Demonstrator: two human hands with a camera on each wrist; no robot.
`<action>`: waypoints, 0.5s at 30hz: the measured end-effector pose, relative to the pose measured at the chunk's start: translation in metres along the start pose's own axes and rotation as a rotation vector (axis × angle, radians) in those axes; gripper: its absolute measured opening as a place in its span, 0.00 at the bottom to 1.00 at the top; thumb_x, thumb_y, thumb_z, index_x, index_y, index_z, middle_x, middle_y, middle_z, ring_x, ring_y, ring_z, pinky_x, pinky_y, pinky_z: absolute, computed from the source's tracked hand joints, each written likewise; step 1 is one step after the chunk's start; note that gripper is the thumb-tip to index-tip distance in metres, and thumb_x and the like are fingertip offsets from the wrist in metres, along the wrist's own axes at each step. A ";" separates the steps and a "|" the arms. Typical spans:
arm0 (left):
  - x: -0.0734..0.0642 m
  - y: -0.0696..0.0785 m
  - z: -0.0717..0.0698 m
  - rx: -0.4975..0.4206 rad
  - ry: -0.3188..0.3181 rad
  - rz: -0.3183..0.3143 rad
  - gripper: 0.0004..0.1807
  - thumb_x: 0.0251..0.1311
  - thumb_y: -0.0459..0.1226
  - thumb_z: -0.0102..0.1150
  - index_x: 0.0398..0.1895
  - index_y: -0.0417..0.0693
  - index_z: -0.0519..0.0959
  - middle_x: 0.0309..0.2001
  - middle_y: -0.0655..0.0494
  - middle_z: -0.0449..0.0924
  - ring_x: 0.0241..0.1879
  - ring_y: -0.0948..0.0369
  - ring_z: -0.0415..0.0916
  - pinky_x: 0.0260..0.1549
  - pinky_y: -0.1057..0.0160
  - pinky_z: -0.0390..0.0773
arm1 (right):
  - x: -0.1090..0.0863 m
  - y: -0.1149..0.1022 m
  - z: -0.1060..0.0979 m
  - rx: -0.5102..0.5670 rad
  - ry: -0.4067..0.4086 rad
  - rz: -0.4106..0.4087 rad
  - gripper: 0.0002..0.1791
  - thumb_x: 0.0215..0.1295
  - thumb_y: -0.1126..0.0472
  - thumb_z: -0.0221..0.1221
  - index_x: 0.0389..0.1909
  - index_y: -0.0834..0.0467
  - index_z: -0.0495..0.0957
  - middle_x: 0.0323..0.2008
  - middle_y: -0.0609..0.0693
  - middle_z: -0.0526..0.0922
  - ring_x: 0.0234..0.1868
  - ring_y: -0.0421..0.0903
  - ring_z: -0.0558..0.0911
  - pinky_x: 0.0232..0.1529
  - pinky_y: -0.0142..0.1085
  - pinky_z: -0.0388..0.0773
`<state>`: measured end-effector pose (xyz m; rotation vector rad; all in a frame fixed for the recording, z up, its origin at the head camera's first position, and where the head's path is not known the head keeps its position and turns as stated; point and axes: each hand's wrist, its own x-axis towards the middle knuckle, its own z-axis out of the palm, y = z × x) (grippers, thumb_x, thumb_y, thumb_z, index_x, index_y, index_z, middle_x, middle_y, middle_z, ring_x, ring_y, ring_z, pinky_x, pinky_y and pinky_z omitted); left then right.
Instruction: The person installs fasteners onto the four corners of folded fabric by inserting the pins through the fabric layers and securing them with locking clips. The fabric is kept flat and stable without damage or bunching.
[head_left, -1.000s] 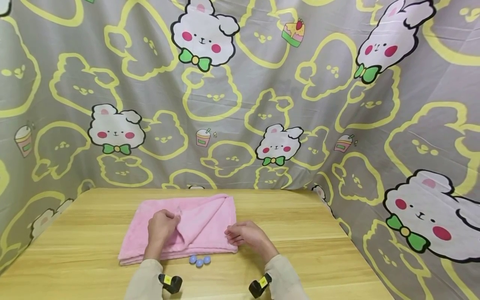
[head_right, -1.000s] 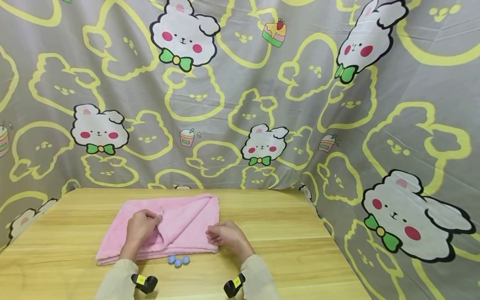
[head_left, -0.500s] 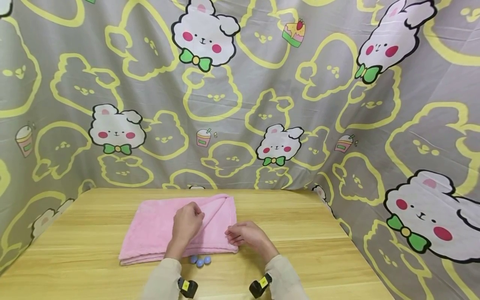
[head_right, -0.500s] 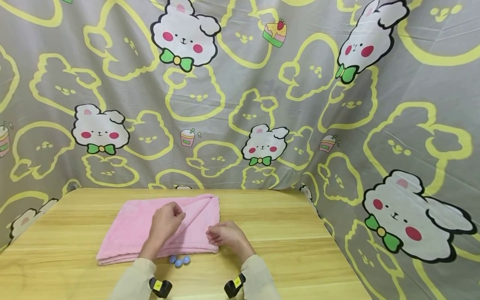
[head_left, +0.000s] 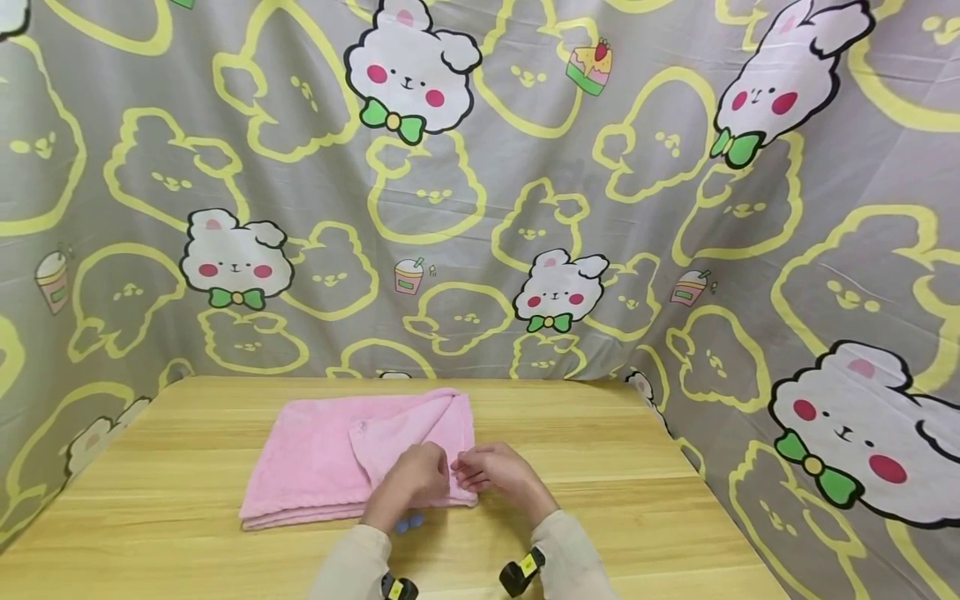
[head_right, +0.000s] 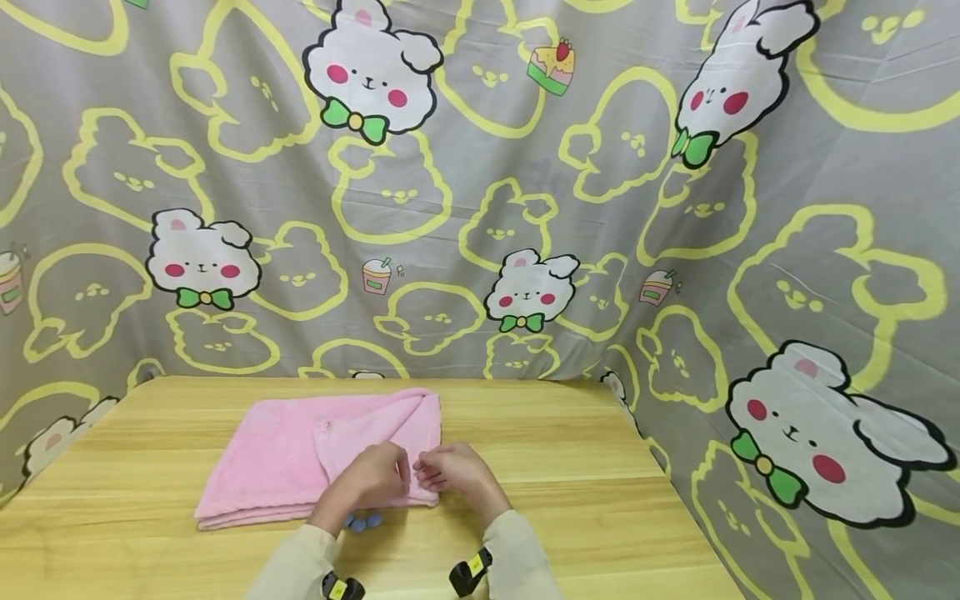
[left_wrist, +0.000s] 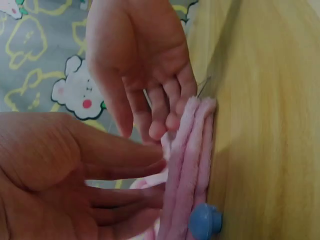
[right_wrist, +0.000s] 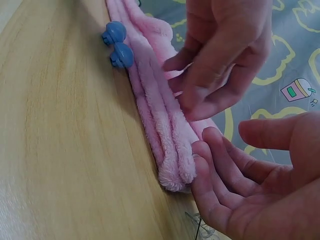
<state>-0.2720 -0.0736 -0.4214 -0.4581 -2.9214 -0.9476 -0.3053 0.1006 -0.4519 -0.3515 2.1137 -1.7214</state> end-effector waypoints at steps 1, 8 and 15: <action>-0.001 0.002 0.000 -0.001 -0.040 -0.011 0.08 0.44 0.28 0.65 0.17 0.45 0.75 0.19 0.57 0.74 0.22 0.59 0.70 0.24 0.62 0.73 | 0.000 0.000 0.000 0.001 0.001 0.001 0.19 0.73 0.60 0.54 0.46 0.76 0.80 0.29 0.49 0.85 0.29 0.38 0.82 0.36 0.32 0.82; -0.004 0.009 0.004 0.076 -0.056 -0.013 0.18 0.35 0.33 0.80 0.20 0.47 0.74 0.22 0.57 0.73 0.25 0.58 0.71 0.30 0.58 0.74 | 0.000 -0.001 0.000 0.021 0.008 -0.001 0.20 0.74 0.60 0.53 0.47 0.77 0.79 0.27 0.47 0.83 0.29 0.38 0.81 0.36 0.31 0.82; -0.001 -0.001 0.010 0.011 -0.007 -0.008 0.14 0.37 0.27 0.73 0.18 0.46 0.74 0.20 0.58 0.73 0.24 0.58 0.70 0.29 0.59 0.72 | -0.003 -0.001 -0.001 -0.017 0.019 0.000 0.20 0.73 0.60 0.54 0.45 0.77 0.80 0.25 0.47 0.80 0.26 0.38 0.79 0.32 0.30 0.80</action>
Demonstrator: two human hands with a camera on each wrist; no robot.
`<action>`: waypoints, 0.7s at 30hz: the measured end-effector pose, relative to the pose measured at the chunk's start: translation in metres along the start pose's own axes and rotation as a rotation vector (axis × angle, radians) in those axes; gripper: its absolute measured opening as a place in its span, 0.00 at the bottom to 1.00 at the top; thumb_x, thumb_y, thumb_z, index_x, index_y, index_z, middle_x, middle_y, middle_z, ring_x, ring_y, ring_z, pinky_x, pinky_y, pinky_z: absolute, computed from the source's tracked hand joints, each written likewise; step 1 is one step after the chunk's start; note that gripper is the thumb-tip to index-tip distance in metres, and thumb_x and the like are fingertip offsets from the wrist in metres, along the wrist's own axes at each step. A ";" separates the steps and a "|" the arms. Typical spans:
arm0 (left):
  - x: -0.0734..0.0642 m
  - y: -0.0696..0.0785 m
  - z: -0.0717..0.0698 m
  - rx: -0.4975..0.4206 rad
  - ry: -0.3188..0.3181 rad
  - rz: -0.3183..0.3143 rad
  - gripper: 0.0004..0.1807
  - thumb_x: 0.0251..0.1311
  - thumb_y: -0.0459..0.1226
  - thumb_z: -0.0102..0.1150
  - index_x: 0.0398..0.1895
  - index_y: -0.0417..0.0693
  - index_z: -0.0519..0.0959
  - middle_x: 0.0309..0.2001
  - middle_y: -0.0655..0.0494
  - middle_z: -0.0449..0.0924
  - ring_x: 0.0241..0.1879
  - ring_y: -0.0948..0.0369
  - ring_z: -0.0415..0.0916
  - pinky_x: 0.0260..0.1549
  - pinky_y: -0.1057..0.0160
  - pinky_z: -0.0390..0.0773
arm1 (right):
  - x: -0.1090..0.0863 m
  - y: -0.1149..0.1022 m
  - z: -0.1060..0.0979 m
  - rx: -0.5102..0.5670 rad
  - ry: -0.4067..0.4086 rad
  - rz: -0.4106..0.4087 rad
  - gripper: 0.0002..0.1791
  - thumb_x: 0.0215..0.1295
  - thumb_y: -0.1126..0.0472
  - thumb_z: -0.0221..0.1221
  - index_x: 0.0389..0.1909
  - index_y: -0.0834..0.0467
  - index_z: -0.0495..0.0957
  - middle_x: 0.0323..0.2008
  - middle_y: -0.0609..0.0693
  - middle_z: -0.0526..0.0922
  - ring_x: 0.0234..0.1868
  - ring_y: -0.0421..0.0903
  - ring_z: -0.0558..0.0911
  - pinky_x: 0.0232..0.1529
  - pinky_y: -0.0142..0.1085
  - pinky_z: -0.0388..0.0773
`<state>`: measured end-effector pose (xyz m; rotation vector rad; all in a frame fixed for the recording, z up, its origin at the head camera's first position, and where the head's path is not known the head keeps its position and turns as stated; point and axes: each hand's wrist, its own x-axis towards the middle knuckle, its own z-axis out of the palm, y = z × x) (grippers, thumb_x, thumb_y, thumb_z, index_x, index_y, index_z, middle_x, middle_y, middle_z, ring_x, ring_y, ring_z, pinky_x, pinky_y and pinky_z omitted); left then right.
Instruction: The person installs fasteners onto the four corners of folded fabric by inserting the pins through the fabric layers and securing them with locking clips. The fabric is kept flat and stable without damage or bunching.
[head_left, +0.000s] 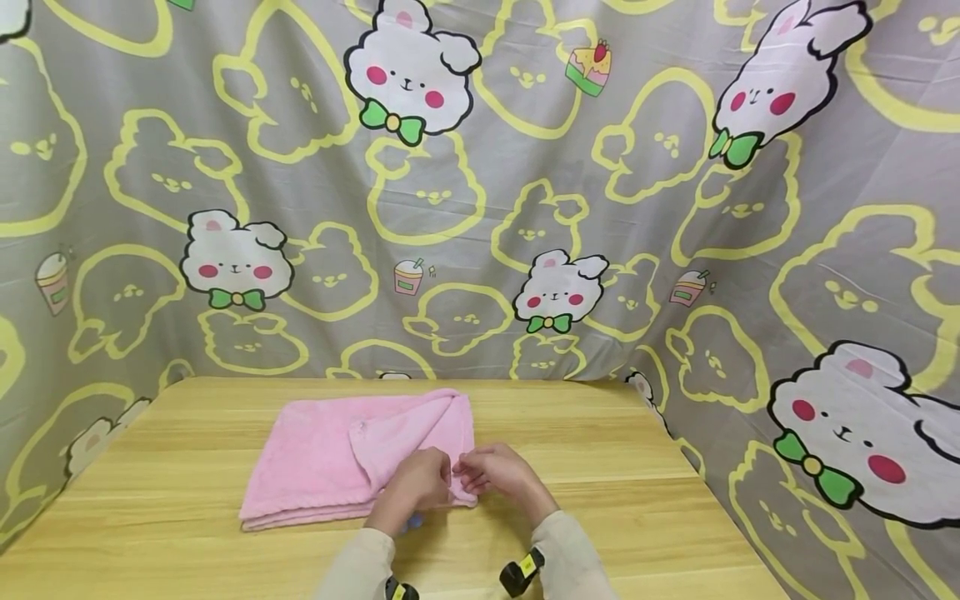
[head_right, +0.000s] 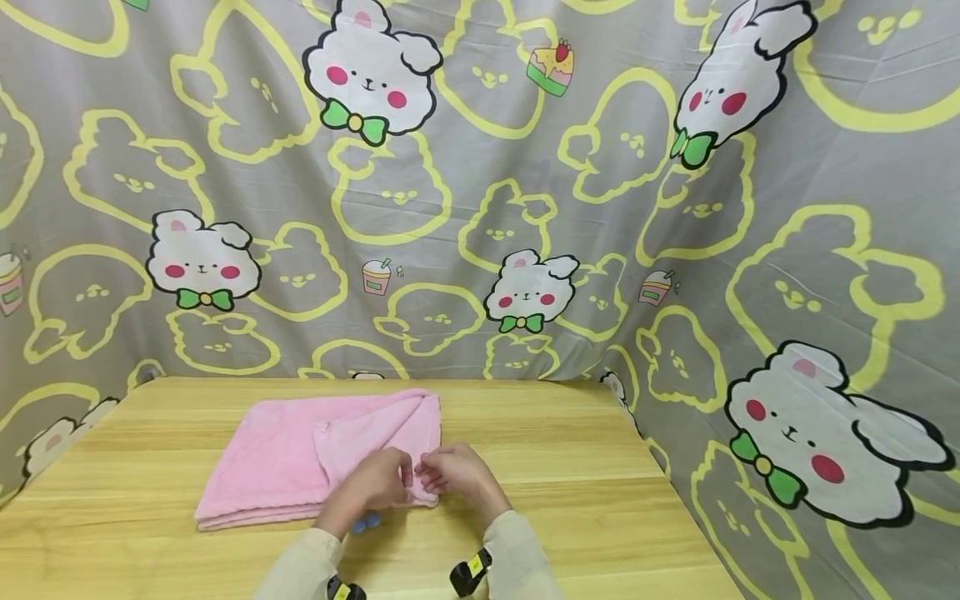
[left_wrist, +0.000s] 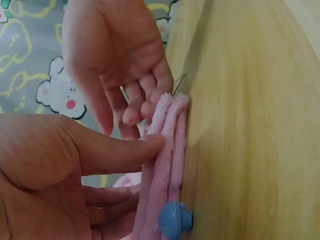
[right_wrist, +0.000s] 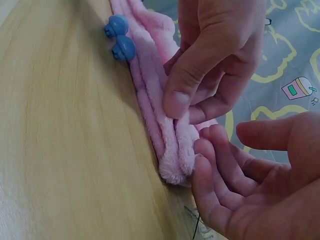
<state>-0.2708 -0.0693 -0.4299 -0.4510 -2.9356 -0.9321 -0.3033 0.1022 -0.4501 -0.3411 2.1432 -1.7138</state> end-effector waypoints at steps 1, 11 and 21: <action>0.001 -0.002 0.001 -0.016 -0.003 -0.003 0.13 0.37 0.26 0.71 0.17 0.46 0.75 0.20 0.57 0.73 0.24 0.58 0.69 0.28 0.60 0.72 | 0.000 0.000 0.000 -0.005 -0.004 0.002 0.20 0.73 0.60 0.54 0.44 0.77 0.80 0.24 0.47 0.80 0.25 0.39 0.78 0.31 0.30 0.80; 0.003 -0.006 -0.001 -0.076 0.012 -0.051 0.10 0.46 0.27 0.64 0.17 0.46 0.73 0.18 0.56 0.72 0.20 0.59 0.69 0.21 0.63 0.70 | -0.004 0.000 -0.003 -0.081 -0.048 0.079 0.20 0.75 0.54 0.53 0.45 0.68 0.83 0.19 0.50 0.84 0.19 0.41 0.82 0.25 0.32 0.81; 0.004 -0.006 -0.004 -0.056 0.043 -0.066 0.12 0.48 0.30 0.70 0.18 0.45 0.74 0.20 0.54 0.75 0.23 0.57 0.73 0.27 0.59 0.75 | -0.004 -0.002 -0.005 -0.108 0.008 0.018 0.14 0.64 0.61 0.64 0.43 0.69 0.83 0.30 0.52 0.87 0.30 0.42 0.83 0.39 0.39 0.83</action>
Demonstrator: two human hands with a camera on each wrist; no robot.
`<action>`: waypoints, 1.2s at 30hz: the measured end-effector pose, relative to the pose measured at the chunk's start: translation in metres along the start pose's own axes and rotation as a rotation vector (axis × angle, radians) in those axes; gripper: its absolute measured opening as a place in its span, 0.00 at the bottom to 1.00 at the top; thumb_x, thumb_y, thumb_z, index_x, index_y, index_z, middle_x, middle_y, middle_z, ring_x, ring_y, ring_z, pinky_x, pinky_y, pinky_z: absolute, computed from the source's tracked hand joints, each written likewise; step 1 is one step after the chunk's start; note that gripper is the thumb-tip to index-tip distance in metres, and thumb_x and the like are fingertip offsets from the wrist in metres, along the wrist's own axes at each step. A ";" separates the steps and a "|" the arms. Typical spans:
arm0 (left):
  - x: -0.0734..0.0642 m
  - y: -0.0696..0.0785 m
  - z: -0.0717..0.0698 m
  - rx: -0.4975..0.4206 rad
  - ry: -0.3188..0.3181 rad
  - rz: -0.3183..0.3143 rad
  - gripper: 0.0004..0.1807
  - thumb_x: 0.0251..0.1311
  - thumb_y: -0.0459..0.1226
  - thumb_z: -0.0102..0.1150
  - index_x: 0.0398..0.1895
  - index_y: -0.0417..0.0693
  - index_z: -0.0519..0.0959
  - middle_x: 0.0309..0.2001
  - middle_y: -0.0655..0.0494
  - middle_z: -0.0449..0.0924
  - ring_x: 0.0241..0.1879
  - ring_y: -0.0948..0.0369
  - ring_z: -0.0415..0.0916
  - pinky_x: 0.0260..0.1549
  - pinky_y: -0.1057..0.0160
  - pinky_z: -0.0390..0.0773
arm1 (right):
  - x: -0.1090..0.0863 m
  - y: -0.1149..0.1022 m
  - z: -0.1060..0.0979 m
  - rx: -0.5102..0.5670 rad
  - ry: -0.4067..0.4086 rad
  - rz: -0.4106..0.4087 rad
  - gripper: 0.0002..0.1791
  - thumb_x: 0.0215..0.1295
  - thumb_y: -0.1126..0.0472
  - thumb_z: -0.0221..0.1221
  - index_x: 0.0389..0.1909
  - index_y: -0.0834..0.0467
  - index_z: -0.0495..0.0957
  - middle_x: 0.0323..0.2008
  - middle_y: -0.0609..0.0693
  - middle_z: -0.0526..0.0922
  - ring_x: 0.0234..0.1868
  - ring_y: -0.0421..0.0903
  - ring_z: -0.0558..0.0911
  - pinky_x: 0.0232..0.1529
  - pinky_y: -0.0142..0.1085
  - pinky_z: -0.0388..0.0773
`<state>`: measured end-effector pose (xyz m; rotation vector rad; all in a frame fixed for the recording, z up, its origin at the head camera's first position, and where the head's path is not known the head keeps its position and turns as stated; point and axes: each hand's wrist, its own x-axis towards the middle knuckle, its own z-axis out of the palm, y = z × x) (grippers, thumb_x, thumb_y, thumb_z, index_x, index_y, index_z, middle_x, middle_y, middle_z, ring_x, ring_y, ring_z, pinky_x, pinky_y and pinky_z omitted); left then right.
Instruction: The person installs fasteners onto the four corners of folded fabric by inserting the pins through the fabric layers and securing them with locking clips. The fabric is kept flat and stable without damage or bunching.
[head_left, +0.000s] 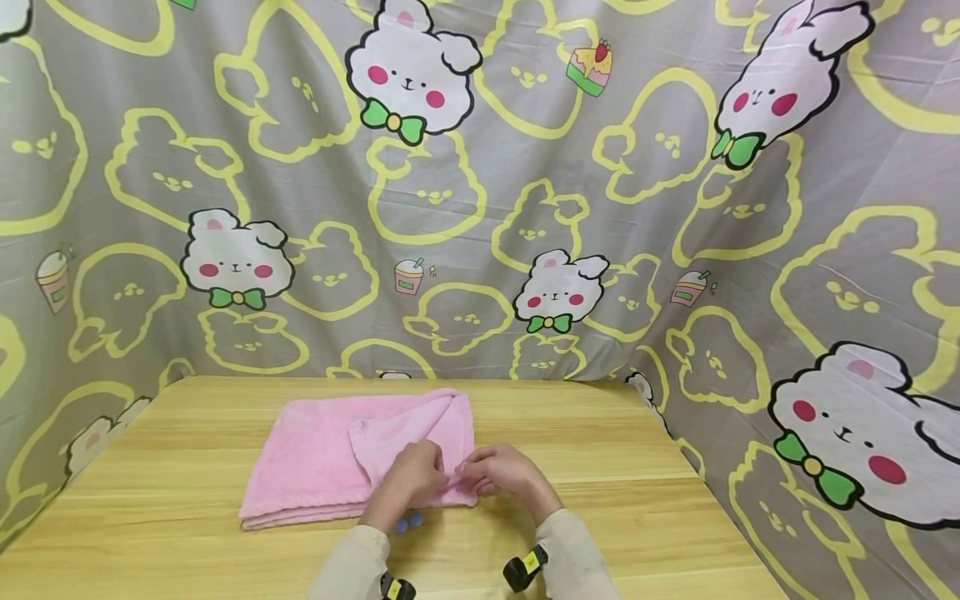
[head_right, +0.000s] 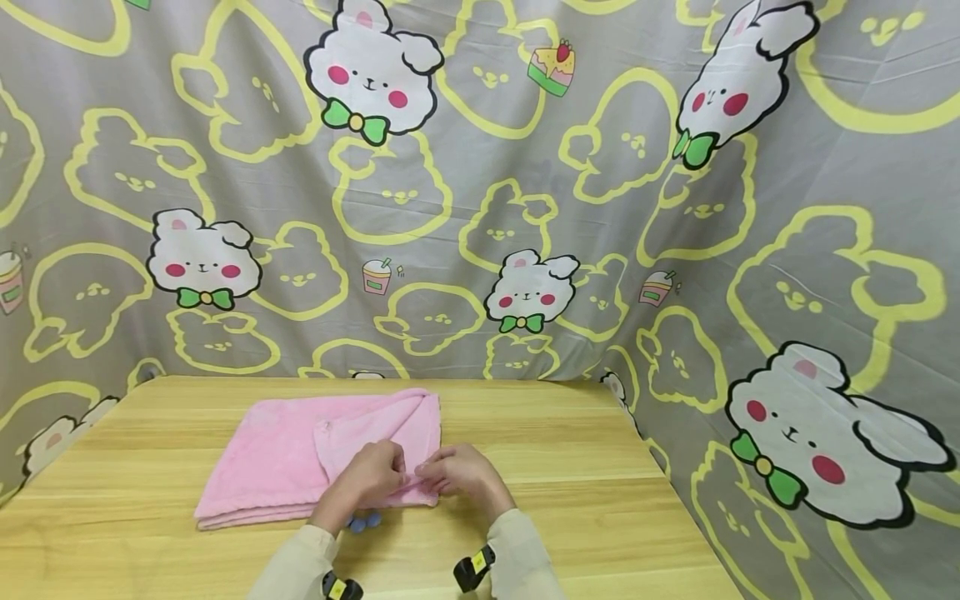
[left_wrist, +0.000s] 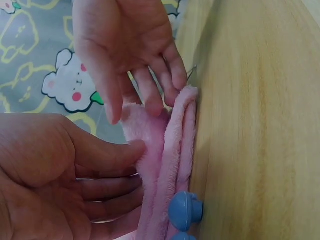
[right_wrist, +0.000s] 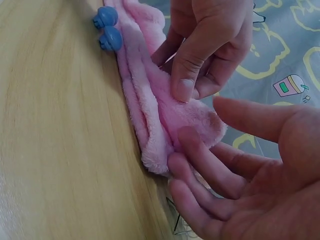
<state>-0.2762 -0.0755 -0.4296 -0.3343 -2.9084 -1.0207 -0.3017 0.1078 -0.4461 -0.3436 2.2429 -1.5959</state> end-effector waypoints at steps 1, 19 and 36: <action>0.000 0.000 0.000 0.003 0.001 0.002 0.12 0.48 0.30 0.70 0.18 0.45 0.75 0.20 0.54 0.76 0.23 0.57 0.73 0.28 0.58 0.76 | 0.000 0.000 0.000 -0.025 0.017 -0.006 0.13 0.61 0.62 0.65 0.42 0.68 0.84 0.31 0.50 0.87 0.31 0.42 0.83 0.40 0.40 0.83; 0.003 0.004 -0.003 -0.037 0.072 0.086 0.11 0.59 0.38 0.69 0.20 0.47 0.83 0.20 0.58 0.80 0.22 0.61 0.72 0.23 0.63 0.73 | 0.000 -0.005 0.004 0.001 0.191 -0.100 0.12 0.58 0.63 0.67 0.39 0.66 0.84 0.33 0.51 0.86 0.35 0.46 0.82 0.40 0.44 0.81; 0.007 0.003 -0.002 -0.012 0.134 0.116 0.12 0.52 0.33 0.73 0.15 0.48 0.81 0.17 0.61 0.78 0.21 0.62 0.67 0.24 0.64 0.69 | -0.004 -0.014 -0.007 -0.116 0.294 -0.104 0.12 0.63 0.62 0.65 0.41 0.68 0.84 0.33 0.55 0.86 0.34 0.48 0.84 0.40 0.43 0.84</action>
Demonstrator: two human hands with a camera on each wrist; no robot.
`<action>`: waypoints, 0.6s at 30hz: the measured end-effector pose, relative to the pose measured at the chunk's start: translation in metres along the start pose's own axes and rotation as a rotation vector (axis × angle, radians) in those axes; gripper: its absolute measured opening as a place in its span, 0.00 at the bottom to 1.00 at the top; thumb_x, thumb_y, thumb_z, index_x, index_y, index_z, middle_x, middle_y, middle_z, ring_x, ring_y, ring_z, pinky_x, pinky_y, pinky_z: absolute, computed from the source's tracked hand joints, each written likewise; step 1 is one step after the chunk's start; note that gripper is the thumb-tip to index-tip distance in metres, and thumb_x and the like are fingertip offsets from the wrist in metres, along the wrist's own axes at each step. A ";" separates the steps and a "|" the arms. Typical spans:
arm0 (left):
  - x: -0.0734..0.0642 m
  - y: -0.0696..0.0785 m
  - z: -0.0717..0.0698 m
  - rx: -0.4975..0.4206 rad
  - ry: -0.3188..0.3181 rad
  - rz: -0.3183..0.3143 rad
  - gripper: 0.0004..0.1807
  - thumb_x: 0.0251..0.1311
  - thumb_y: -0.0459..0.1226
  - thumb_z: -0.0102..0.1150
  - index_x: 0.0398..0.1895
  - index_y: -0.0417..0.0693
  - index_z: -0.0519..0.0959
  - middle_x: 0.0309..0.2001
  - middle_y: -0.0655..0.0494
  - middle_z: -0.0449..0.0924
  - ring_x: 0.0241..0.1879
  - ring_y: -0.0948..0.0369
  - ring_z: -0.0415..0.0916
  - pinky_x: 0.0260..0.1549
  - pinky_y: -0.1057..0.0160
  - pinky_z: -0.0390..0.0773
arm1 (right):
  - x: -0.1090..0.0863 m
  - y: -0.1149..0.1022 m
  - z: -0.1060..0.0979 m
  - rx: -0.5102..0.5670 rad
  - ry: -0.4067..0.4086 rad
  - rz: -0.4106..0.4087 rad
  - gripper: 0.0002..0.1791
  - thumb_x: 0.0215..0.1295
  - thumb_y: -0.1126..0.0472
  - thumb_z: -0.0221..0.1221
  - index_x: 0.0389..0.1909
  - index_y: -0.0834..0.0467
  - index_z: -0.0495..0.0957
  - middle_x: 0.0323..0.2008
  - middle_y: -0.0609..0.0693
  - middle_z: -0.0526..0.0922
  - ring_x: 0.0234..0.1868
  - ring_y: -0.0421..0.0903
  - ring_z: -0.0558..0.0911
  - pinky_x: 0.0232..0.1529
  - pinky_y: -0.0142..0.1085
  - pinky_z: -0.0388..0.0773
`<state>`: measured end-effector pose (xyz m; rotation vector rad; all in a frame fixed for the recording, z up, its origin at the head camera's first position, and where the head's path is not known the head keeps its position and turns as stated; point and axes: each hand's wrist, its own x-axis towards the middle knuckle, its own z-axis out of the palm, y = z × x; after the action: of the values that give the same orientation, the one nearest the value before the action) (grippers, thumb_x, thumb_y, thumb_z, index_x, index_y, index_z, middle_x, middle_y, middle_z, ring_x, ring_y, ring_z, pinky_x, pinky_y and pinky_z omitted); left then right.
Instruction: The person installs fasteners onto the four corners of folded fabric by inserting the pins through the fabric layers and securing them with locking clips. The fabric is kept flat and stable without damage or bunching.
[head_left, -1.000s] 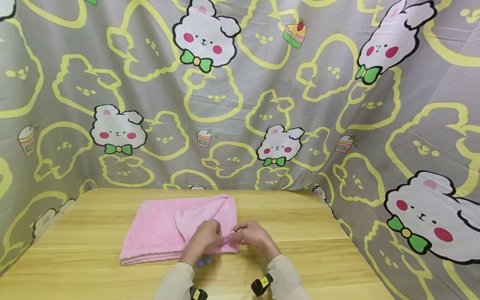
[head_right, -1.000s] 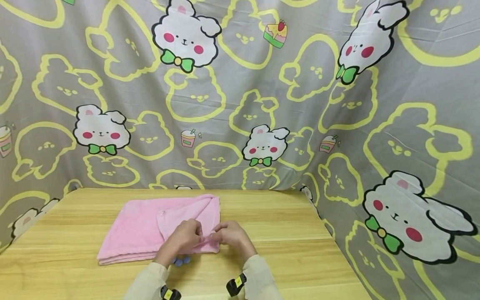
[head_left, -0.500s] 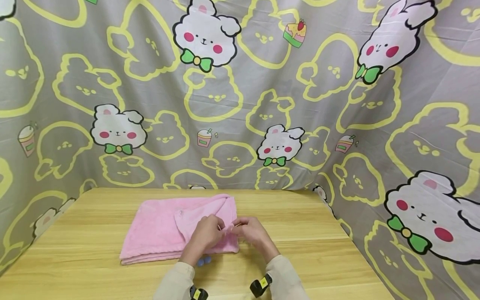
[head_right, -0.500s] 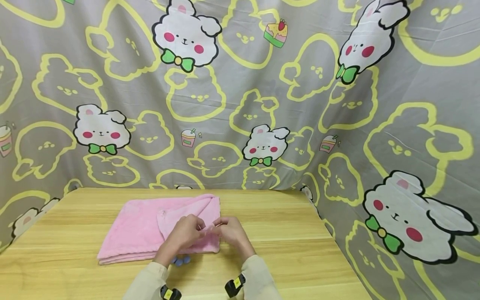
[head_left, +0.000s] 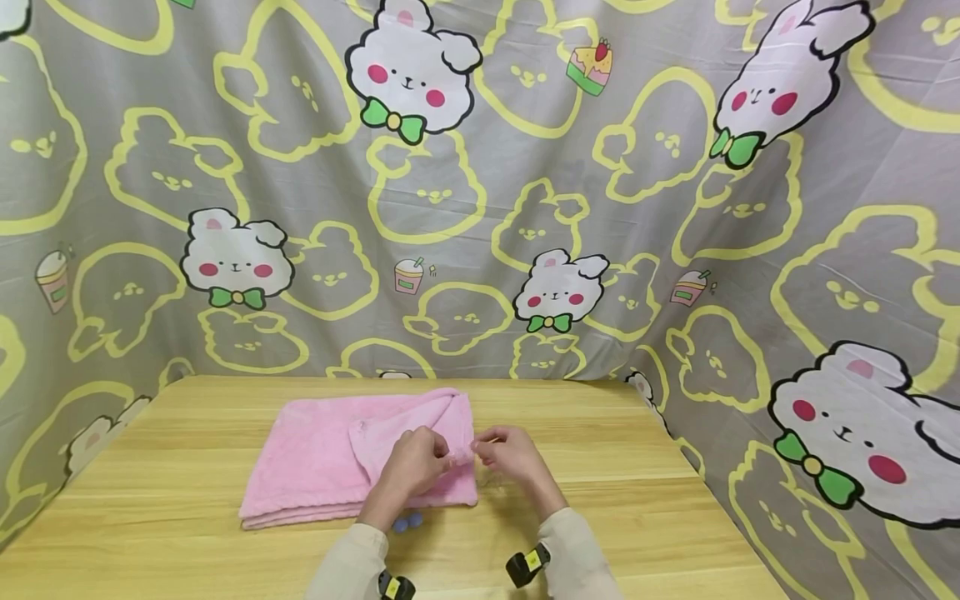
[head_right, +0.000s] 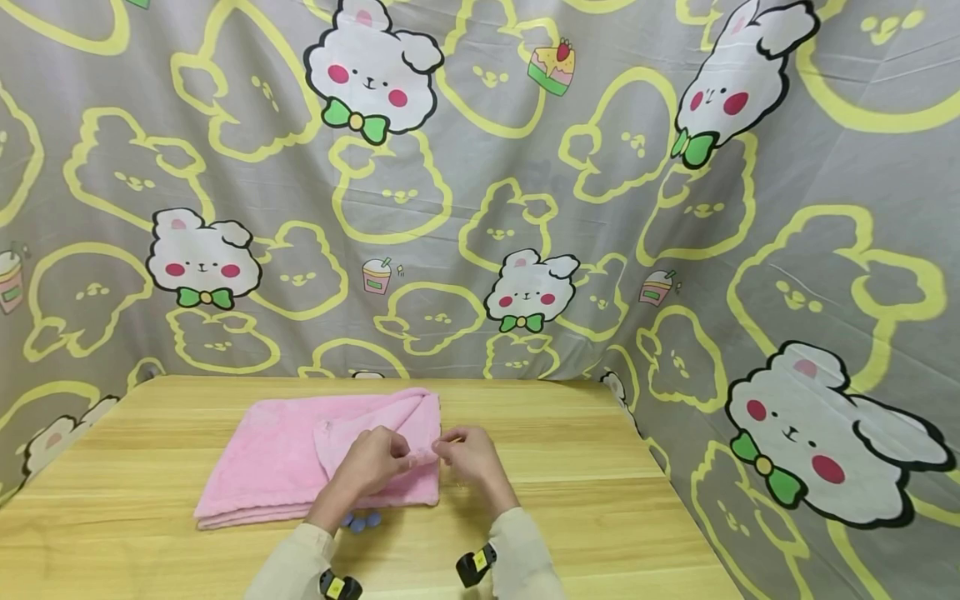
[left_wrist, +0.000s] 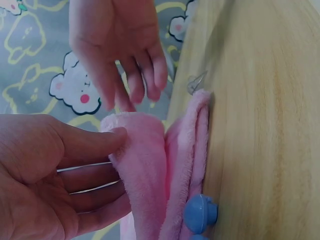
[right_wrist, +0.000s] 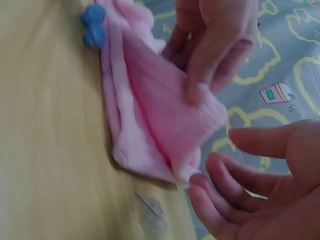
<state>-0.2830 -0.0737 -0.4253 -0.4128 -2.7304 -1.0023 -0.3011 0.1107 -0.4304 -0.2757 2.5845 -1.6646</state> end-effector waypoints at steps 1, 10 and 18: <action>0.000 0.000 0.000 0.000 -0.001 -0.004 0.11 0.51 0.32 0.73 0.15 0.48 0.82 0.17 0.61 0.79 0.21 0.62 0.68 0.24 0.64 0.69 | 0.000 0.000 -0.003 -0.066 0.036 -0.009 0.11 0.63 0.62 0.65 0.40 0.67 0.84 0.32 0.55 0.85 0.33 0.47 0.83 0.38 0.41 0.83; 0.002 -0.002 0.000 0.004 -0.004 -0.033 0.09 0.52 0.35 0.72 0.17 0.48 0.84 0.21 0.59 0.82 0.23 0.62 0.71 0.28 0.59 0.74 | 0.002 0.011 -0.020 -0.548 0.124 0.056 0.16 0.55 0.58 0.70 0.35 0.65 0.79 0.34 0.58 0.83 0.36 0.53 0.80 0.39 0.47 0.79; -0.001 0.000 -0.001 0.002 -0.002 -0.035 0.09 0.51 0.34 0.73 0.17 0.47 0.83 0.21 0.57 0.81 0.23 0.61 0.71 0.27 0.61 0.72 | -0.001 0.019 -0.020 -0.575 0.052 0.156 0.18 0.48 0.59 0.75 0.25 0.62 0.74 0.25 0.53 0.76 0.27 0.50 0.74 0.28 0.41 0.73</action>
<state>-0.2824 -0.0745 -0.4246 -0.3669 -2.7492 -1.0088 -0.3055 0.1363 -0.4390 -0.0459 2.9773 -0.8621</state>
